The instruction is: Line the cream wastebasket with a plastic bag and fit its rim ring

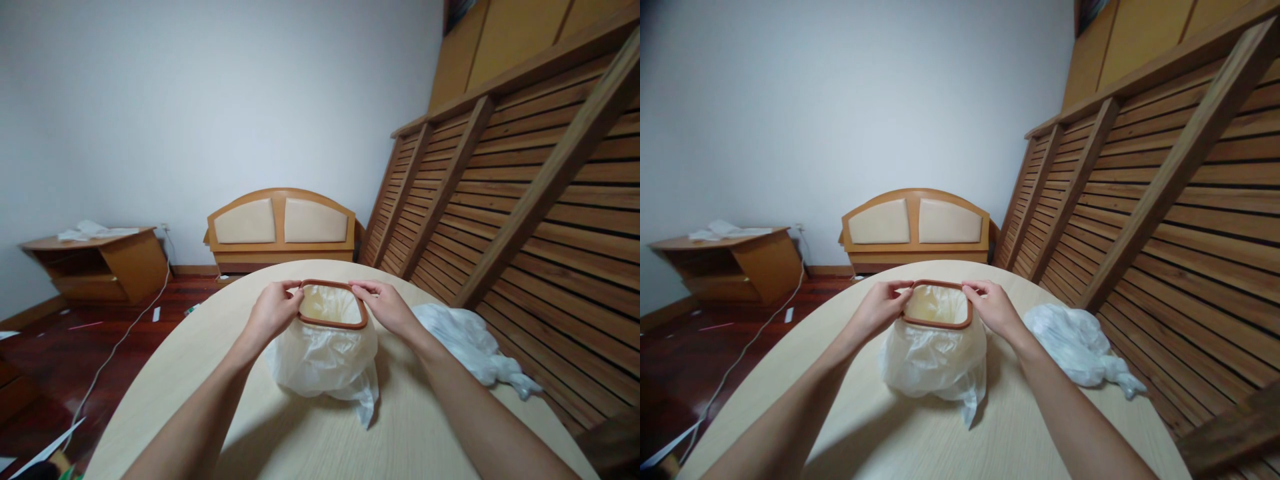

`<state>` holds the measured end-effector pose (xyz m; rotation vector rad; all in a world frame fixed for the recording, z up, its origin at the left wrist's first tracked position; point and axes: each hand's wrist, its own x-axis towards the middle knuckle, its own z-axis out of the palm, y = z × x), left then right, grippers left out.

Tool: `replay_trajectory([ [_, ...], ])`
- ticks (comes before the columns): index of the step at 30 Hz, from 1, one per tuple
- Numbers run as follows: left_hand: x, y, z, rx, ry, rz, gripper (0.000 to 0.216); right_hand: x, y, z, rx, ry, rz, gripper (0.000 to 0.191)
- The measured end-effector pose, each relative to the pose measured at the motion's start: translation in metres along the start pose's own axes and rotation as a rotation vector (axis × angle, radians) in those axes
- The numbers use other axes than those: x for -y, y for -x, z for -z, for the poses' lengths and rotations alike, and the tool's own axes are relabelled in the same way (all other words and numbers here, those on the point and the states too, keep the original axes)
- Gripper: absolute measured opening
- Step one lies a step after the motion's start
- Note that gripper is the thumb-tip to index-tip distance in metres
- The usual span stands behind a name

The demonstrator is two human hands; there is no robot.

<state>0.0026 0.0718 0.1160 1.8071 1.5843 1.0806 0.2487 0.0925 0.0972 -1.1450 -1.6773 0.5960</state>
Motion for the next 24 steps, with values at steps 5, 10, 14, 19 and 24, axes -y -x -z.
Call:
replay_trajectory([
  [5, -0.0011, 0.0015, 0.0006, -0.021, -0.041, 0.005, 0.036, -0.0014, 0.0004, -0.0013, 0.031, 0.006, 0.004, 0.026],
  [10, -0.0046, 0.0034, 0.0015, -0.029, -0.121, 0.004, 0.039, -0.0035, 0.0011, -0.0037, 0.036, 0.027, -0.006, 0.029],
  [14, -0.0062, 0.0044, 0.0018, -0.041, -0.146, 0.002, 0.040, -0.0044, 0.0019, -0.0051, 0.036, 0.066, 0.005, 0.030],
  [19, -0.0050, 0.0049, 0.0019, -0.029, -0.158, 0.003, 0.037, -0.0068, 0.0025, -0.0064, 0.038, 0.086, 0.011, 0.031],
  [24, -0.0038, 0.0039, 0.0024, -0.017, -0.171, 0.005, 0.037, -0.0089, 0.0027, -0.0072, 0.035, 0.097, 0.025, 0.032],
])
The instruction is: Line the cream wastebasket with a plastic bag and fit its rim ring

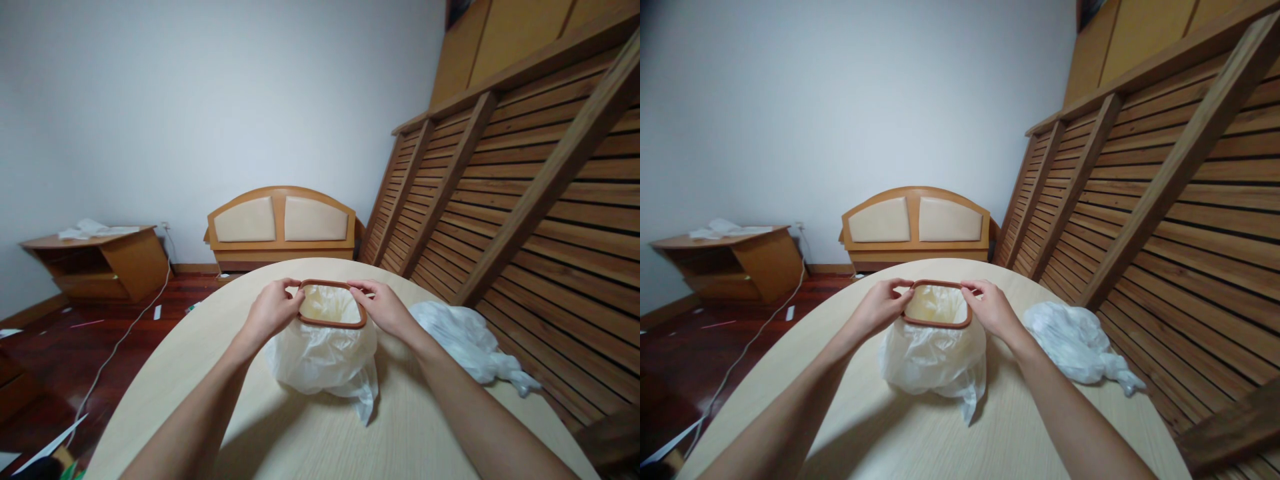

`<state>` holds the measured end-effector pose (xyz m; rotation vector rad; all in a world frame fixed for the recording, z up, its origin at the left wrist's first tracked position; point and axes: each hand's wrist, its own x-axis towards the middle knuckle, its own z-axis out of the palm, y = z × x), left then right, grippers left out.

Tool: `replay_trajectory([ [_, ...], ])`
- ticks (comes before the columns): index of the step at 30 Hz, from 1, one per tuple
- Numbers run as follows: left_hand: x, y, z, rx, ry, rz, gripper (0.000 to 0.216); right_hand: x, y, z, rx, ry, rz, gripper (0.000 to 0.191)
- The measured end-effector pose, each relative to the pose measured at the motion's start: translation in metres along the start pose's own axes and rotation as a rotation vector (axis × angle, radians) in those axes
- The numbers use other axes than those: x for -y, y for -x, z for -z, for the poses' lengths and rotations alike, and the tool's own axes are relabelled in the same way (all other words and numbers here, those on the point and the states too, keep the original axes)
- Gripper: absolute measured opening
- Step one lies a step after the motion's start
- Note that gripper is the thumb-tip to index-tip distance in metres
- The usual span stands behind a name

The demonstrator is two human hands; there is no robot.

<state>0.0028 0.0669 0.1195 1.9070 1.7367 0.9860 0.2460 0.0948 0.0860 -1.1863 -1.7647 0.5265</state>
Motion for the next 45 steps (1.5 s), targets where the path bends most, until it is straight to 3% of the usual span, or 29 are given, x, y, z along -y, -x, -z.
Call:
replay_trajectory([
  [14, 0.000, -0.001, 0.001, -0.017, -0.078, -0.040, 0.038, 0.003, 0.000, 0.000, 0.027, -0.022, 0.050, 0.040],
  [17, 0.002, -0.002, 0.000, -0.017, -0.067, -0.043, 0.038, 0.011, 0.003, 0.006, 0.116, -0.031, 0.044, 0.053],
  [23, 0.005, -0.004, -0.003, -0.021, 0.038, -0.071, 0.037, 0.017, 0.012, 0.019, 0.391, 0.057, 0.118, 0.104],
  [29, 0.006, -0.006, -0.006, 0.065, 0.227, -0.150, 0.039, 0.012, 0.011, 0.016, 0.352, 0.076, 0.181, 0.111],
  [35, 0.006, -0.007, -0.008, -0.022, 0.225, -0.138, 0.039, 0.020, 0.010, 0.017, 0.299, 0.080, 0.173, 0.113],
  [45, 0.010, -0.008, -0.013, 0.079, 0.290, -0.123, 0.040, 0.016, 0.011, 0.017, 0.289, 0.131, 0.200, 0.110],
])
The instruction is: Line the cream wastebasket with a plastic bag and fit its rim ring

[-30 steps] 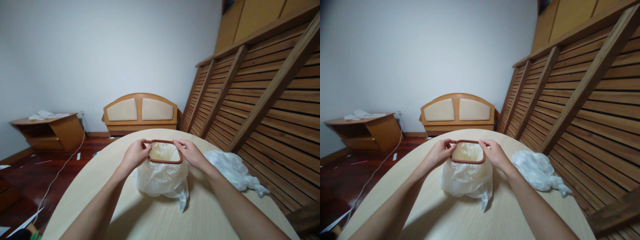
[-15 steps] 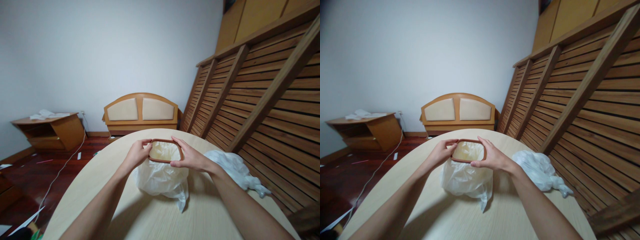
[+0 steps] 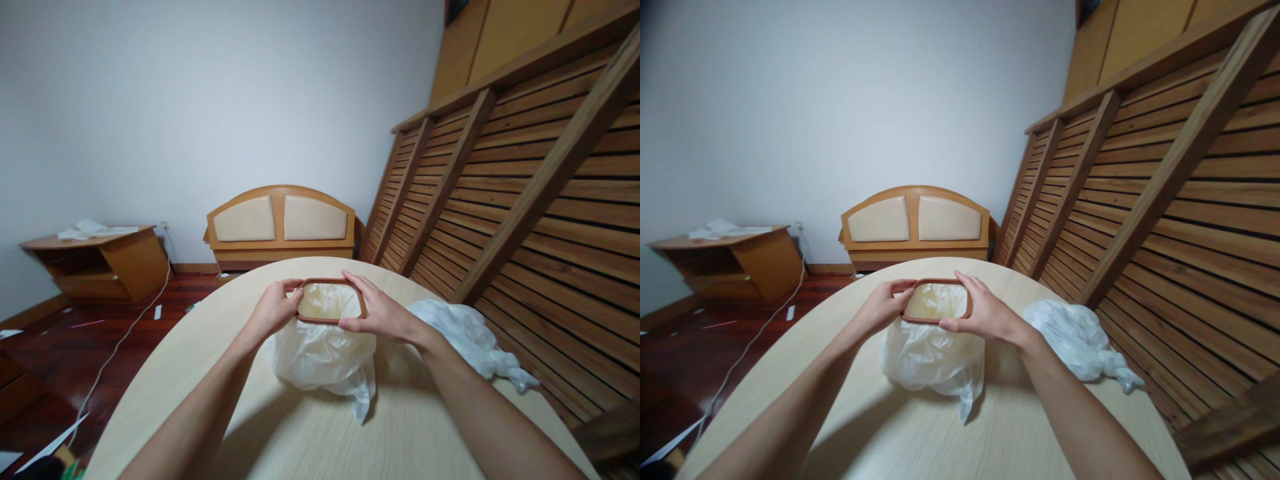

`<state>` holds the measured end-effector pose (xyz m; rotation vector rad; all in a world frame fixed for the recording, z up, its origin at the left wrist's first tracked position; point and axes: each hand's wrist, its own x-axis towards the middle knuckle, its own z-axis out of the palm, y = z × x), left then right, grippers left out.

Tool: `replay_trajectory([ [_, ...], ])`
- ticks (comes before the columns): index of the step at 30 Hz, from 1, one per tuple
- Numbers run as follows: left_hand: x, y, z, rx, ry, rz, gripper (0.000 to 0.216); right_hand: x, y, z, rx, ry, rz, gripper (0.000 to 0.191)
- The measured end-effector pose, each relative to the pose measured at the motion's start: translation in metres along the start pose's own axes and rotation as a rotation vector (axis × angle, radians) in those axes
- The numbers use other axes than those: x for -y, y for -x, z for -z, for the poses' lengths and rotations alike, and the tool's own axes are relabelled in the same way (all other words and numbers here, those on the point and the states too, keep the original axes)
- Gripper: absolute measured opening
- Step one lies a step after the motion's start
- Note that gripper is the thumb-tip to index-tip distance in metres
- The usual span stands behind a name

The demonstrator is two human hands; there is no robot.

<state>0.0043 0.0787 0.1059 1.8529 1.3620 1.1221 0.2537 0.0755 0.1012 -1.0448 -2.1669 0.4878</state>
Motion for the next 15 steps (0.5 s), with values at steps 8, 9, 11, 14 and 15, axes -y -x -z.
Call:
replay_trajectory([
  [8, -0.0033, 0.0011, 0.0007, 0.010, 0.018, 0.008, 0.036, -0.0010, 0.0007, -0.0017, -0.005, -0.012, 0.027, 0.108],
  [9, -0.0028, 0.0009, 0.0005, 0.011, 0.025, 0.005, 0.036, -0.0009, 0.0008, -0.0018, -0.006, -0.013, 0.022, 0.108],
  [11, -0.0018, 0.0004, 0.0001, 0.011, 0.027, 0.004, 0.037, -0.0006, 0.0008, -0.0022, -0.008, -0.013, 0.014, 0.110],
  [14, -0.0016, 0.0004, 0.0003, 0.013, 0.017, 0.002, 0.038, -0.0006, 0.0007, -0.0031, -0.012, -0.010, 0.017, 0.111],
  [15, -0.0019, 0.0007, 0.0006, 0.016, 0.012, -0.001, 0.038, -0.0008, 0.0006, -0.0034, -0.015, -0.012, 0.024, 0.110],
])
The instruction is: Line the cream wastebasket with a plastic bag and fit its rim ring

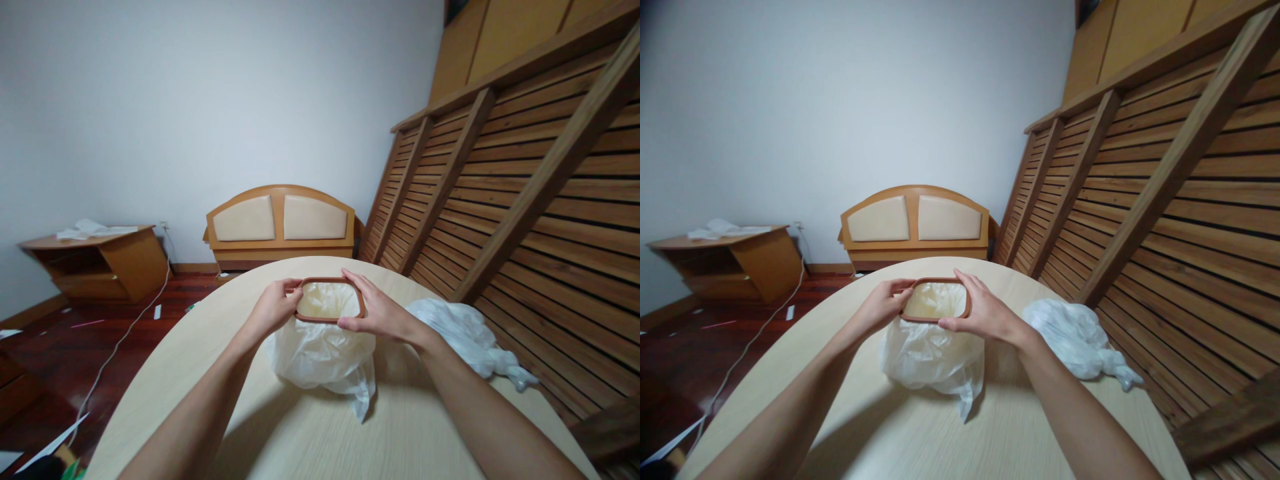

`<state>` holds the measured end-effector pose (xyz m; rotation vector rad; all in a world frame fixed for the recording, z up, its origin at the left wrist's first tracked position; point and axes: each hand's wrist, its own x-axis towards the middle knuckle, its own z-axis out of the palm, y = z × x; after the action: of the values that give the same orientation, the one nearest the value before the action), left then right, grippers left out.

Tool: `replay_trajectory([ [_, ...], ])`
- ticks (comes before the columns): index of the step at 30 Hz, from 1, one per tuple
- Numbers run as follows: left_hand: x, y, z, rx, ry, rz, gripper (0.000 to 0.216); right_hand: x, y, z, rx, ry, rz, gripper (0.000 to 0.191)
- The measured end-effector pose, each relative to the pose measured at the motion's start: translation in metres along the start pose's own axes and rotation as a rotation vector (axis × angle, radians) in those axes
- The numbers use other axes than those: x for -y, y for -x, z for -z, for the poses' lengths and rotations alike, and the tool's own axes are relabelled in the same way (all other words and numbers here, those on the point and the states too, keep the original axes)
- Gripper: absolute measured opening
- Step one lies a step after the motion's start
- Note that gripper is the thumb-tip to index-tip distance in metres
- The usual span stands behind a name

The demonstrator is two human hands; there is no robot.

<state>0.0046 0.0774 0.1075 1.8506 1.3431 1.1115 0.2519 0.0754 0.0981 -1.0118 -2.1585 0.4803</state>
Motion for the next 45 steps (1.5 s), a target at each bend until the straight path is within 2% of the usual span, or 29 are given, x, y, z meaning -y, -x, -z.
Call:
replay_trajectory([
  [7, -0.002, 0.002, 0.001, 0.001, -0.022, 0.003, 0.037, 0.000, -0.001, -0.002, -0.018, 0.000, 0.033, 0.107],
  [14, 0.001, -0.002, -0.005, -0.112, -0.039, 0.013, 0.039, 0.004, -0.002, 0.001, -0.050, -0.040, 0.014, 0.111],
  [29, 0.008, -0.001, -0.004, -0.101, -0.104, 0.014, 0.039, 0.004, -0.003, 0.001, -0.065, -0.034, 0.026, 0.102],
  [37, 0.008, -0.007, -0.004, -0.127, 0.024, 0.010, 0.041, 0.004, -0.003, -0.003, -0.073, -0.052, 0.030, 0.101],
  [45, 0.005, -0.006, -0.002, -0.118, 0.026, 0.034, 0.040, 0.004, -0.002, -0.003, -0.049, -0.044, -0.001, 0.103],
])
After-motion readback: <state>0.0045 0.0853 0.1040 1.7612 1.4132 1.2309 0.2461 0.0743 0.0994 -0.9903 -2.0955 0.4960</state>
